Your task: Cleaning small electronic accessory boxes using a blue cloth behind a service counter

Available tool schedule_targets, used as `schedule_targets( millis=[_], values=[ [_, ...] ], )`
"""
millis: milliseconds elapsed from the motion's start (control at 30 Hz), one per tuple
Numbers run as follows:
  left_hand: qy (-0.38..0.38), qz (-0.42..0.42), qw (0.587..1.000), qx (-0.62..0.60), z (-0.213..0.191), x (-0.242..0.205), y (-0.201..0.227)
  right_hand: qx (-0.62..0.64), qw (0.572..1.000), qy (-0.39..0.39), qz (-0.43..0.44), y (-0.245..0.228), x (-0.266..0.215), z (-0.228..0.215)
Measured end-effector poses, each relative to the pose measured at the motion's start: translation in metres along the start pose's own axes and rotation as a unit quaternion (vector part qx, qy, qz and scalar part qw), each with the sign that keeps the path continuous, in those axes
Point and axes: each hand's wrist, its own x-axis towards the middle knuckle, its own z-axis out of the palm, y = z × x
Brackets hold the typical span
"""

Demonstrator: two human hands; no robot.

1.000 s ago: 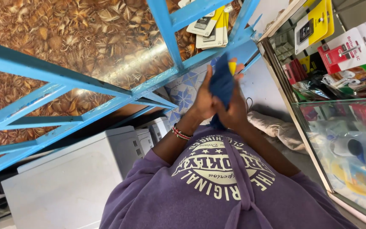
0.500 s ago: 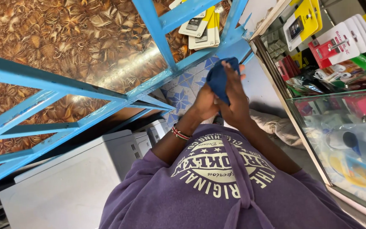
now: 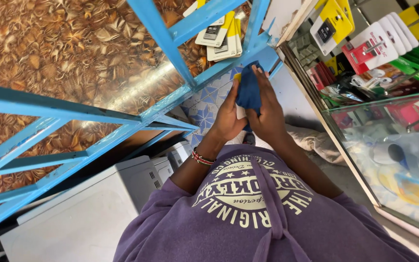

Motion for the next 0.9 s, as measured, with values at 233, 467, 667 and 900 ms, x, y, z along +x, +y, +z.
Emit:
schedule_targets(
  millis=[233,467,667,900],
  values=[
    [0.026,0.121,0.977,0.176,0.034,0.006,0.015,0.058,0.998,-0.003,-0.033,0.033,-0.062,0.018],
    [0.157,0.093,0.941,0.285,0.119,0.042,0.003,0.125,0.922,0.062,0.361,0.084,-0.121,0.002],
    [0.114,-0.005,0.855,0.505,0.143,0.133,-0.008,0.117,0.876,0.081,0.461,0.051,-0.099,-0.021],
    [0.161,-0.125,0.826,0.525,0.141,0.153,-0.012,0.16,0.85,0.14,0.482,0.044,-0.101,-0.028]
  ],
)
